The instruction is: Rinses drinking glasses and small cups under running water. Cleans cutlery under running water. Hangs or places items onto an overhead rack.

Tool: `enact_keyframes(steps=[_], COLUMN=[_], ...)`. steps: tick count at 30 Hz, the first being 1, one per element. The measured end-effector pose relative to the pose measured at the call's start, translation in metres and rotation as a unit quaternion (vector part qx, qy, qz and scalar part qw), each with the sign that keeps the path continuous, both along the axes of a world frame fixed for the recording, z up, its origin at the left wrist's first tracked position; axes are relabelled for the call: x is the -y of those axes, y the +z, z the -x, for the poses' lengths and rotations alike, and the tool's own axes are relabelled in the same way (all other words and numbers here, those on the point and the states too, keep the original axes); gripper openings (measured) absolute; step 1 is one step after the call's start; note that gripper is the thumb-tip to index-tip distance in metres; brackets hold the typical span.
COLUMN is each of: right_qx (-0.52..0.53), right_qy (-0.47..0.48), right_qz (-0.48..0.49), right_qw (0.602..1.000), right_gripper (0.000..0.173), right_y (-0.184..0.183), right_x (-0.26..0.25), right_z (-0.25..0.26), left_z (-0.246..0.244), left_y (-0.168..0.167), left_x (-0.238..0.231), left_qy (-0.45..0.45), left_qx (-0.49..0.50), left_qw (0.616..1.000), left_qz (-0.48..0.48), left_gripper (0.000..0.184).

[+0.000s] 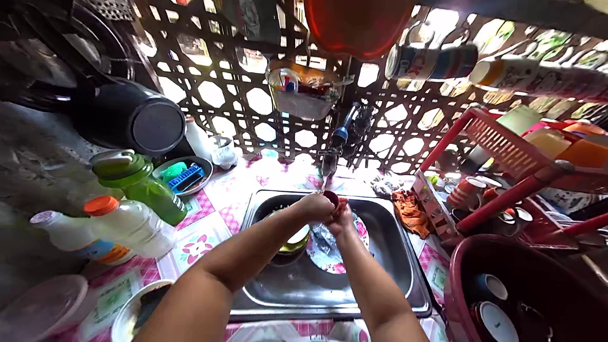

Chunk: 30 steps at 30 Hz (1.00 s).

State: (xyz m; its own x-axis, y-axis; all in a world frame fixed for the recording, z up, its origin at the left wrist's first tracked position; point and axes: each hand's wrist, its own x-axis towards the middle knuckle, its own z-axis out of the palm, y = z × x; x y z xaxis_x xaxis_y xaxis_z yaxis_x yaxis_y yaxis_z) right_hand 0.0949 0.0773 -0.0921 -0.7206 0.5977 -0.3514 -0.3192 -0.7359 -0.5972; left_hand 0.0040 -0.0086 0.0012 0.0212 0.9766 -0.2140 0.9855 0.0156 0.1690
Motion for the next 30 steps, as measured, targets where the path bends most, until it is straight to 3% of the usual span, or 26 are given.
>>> enact_keyframes(steps=[2, 4, 5, 6, 7, 8, 9, 10, 11, 13, 14, 16, 18, 19, 20, 21, 23, 24, 25, 26, 28, 30], right_qx=[0.031, 0.081, 0.091, 0.087, 0.061, 0.037, 0.011, -0.007, -0.017, -0.006, -0.004, 0.024, 0.044, 0.017, -0.003, -0.016, -0.057, -0.083, -0.106, -0.121, -0.124, -0.086], right_qy=[-0.045, -0.065, -0.061, -0.055, -0.053, -0.059, -0.066, -0.079, -0.093, -0.101, -0.093, -0.068, -0.059, -0.045, -0.037, -0.036, -0.023, -0.007, 0.02, 0.052, 0.089, 0.1], right_qz=[-0.052, -0.095, -0.105, -0.099, -0.079, -0.055, -0.039, -0.035, -0.041, -0.082, -0.103, -0.161, -0.198, -0.205, -0.208, -0.211, -0.214, -0.224, -0.244, -0.271, -0.297, -0.301], right_qw=[0.997, 0.99, 0.988, 0.99, 0.994, 0.996, 0.997, 0.996, 0.995, 0.991, 0.99, 0.984, 0.977, 0.978, 0.977, 0.977, 0.975, 0.971, 0.964, 0.954, 0.943, 0.944], right_gripper=[0.036, 0.03, 0.031, 0.032, 0.031, 0.031, 0.03, 0.028, 0.026, 0.023, 0.023, 0.025, 0.025, 0.028, 0.028, 0.022, 0.016, 0.015, 0.017, 0.022, 0.04, 0.055], right_y=[0.003, 0.007, 0.008, 0.006, 0.003, 0.001, 0.0, 0.001, 0.002, 0.006, 0.007, 0.01, 0.014, 0.013, 0.016, 0.018, 0.017, 0.016, 0.017, 0.019, 0.027, 0.041], right_x=[-0.007, -0.007, -0.006, -0.006, -0.006, -0.006, -0.006, -0.006, -0.006, -0.008, -0.01, -0.011, -0.01, -0.01, -0.011, -0.01, -0.009, -0.009, -0.01, -0.011, -0.015, -0.016], right_z=[0.011, 0.024, 0.028, 0.032, 0.034, 0.037, 0.038, 0.039, 0.038, 0.035, 0.033, 0.029, 0.027, 0.025, 0.024, 0.023, 0.022, 0.021, 0.02, 0.018, 0.014, 0.012], left_z=[-0.005, 0.001, 0.002, 0.001, -0.002, -0.005, -0.008, -0.012, -0.015, -0.01, -0.009, -0.011, -0.017, -0.015, -0.014, -0.014, -0.016, -0.015, -0.016, -0.016, -0.008, 0.002], left_y=[-0.003, -0.015, -0.022, -0.028, -0.03, -0.03, -0.031, -0.032, -0.034, -0.036, -0.037, -0.031, -0.032, -0.043, -0.057, -0.065, -0.066, -0.063, -0.061, -0.06, -0.066, -0.077], left_x=[-0.006, -0.009, -0.01, -0.011, -0.014, -0.018, -0.023, -0.027, -0.029, -0.025, -0.021, -0.009, 0.003, 0.01, 0.014, 0.017, 0.021, 0.021, 0.02, 0.021, 0.027, 0.036], left_qy=[0.063, 0.173, 0.246, 0.306, 0.344, 0.366, 0.384, 0.395, 0.401, 0.369, 0.342, 0.29, 0.282, 0.299, 0.308, 0.286, 0.239, 0.25, 0.278, 0.298, 0.296, 0.273], left_qx=[0.058, 0.24, 0.369, 0.521, 0.656, 0.739, 0.766, 0.749, 0.693, 0.501, 0.409, 0.269, 0.257, 0.343, 0.485, 0.653, 0.854, 0.881, 0.882, 0.877, 0.875, 0.878], left_qw=[0.991, 0.953, 0.896, 0.795, 0.664, 0.552, 0.495, 0.507, 0.574, 0.773, 0.84, 0.917, 0.924, 0.887, 0.799, 0.656, 0.368, 0.281, 0.238, 0.222, 0.234, 0.271], left_qz=[0.102, 0.066, 0.009, -0.053, -0.095, -0.123, -0.145, -0.16, -0.17, -0.124, -0.099, -0.041, -0.016, -0.082, -0.179, -0.249, -0.28, -0.285, -0.296, -0.304, -0.302, -0.284], left_gripper=[0.041, 0.037, 0.026, 0.011, 0.007, 0.008, 0.009, 0.012, 0.021, 0.055, 0.066, 0.08, 0.089, 0.079, 0.059, 0.045, 0.067, 0.069, 0.057, 0.046, 0.04, 0.039])
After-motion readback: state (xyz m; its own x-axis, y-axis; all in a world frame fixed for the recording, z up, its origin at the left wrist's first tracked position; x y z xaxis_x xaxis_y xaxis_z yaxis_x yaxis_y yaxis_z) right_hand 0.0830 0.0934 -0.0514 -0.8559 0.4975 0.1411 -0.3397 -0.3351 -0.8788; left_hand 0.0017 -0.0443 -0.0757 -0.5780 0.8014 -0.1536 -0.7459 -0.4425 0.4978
